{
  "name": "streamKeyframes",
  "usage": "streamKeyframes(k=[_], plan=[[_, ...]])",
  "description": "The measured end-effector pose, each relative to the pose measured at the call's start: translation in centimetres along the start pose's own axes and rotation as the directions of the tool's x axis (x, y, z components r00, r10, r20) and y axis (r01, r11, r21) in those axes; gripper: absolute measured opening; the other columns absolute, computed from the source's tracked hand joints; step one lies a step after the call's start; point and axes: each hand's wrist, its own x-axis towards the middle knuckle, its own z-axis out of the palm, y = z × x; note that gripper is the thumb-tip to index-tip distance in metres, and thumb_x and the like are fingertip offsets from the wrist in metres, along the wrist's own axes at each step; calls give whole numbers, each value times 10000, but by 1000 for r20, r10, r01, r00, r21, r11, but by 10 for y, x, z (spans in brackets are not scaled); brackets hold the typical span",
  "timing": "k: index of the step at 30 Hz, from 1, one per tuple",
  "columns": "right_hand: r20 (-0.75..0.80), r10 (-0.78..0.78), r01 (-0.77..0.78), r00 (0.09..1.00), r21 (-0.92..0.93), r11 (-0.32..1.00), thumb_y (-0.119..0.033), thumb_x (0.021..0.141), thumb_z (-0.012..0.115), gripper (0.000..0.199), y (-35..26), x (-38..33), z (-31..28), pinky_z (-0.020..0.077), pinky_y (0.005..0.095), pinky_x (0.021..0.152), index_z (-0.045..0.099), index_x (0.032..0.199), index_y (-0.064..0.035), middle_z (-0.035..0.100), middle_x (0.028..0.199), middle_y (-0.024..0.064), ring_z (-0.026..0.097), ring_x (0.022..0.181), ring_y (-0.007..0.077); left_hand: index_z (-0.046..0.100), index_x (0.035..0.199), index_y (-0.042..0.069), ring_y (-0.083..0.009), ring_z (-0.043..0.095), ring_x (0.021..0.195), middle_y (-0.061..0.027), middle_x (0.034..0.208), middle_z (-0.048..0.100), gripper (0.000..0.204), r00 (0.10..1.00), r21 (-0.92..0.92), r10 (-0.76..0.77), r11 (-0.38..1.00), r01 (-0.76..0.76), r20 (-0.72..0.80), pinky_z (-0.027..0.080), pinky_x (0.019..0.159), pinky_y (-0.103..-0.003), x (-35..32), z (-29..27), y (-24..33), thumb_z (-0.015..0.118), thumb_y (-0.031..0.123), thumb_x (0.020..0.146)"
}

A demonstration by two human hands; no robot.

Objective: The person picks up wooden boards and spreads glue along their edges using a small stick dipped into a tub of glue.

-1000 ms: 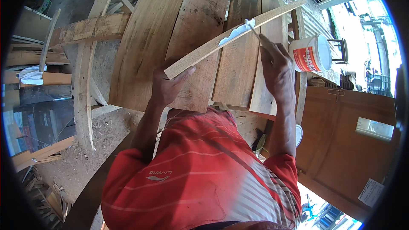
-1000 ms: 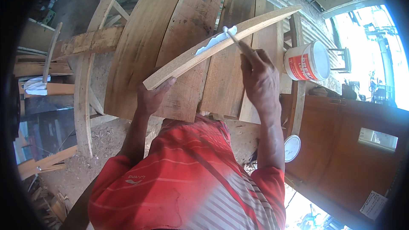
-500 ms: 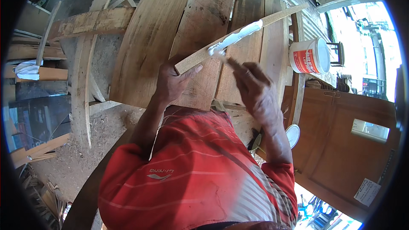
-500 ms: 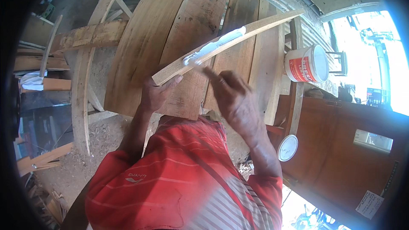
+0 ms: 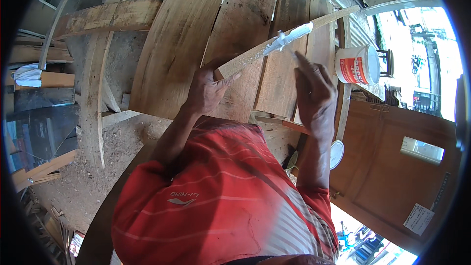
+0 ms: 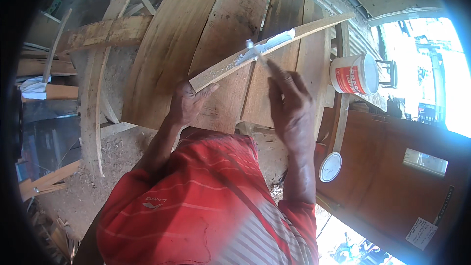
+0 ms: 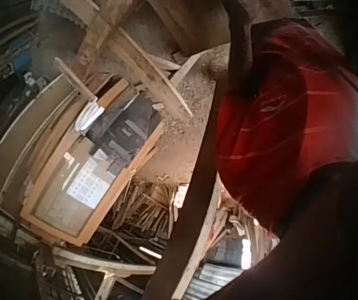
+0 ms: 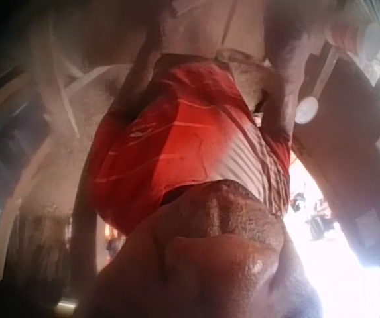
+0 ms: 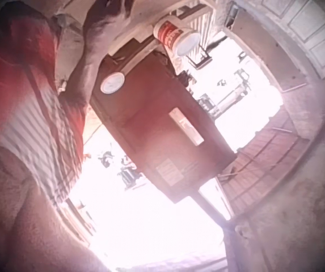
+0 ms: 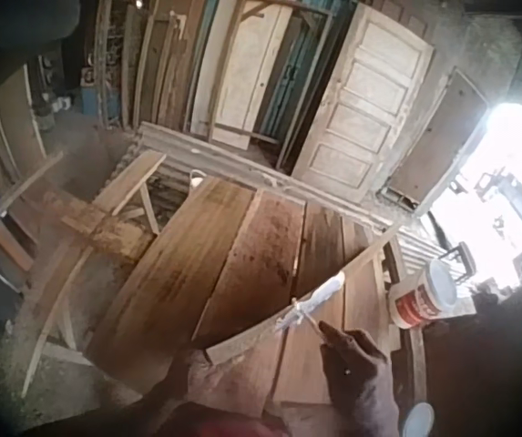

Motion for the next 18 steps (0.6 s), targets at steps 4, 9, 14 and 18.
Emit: streamKeyframes(k=[4,9,14,18], plan=[[-115,44,-59,992,-137,989,-25,995,613,279,51,19,-14,537,420,743,698,1261,-12,708,955,197,711,830,330,651,1310,22,-185,683,1157,-112,1234,724,352,1000,-31,-3,1000,3,7,540,997,-328,1,2,5,718,61,966],[-128,114,-131,985,-135,982,-80,1008,607,267,78,31,-15,527,451,746,693,1254,-23,706,964,209,704,829,362,672,1270,1,-135,674,1075,-81,1157,746,298,1000,-21,9,1000,-9,-10,523,958,-311,2,4,10,711,77,985],[129,-26,43,991,-128,991,-66,979,633,281,36,30,-21,505,438,673,704,1250,-87,665,897,153,680,753,331,669,1276,-1,-142,678,1082,-85,1162,746,303,999,62,31,998,-31,-7,524,960,-312,1,1,3,708,74,985],[152,-35,50,988,-95,994,-37,954,676,316,28,16,-3,521,387,677,719,1261,-95,682,923,123,673,747,250,670,1276,4,-145,679,1081,-87,1163,746,300,999,21,47,999,-47,-25,527,953,-308,2,2,3,706,70,986]])
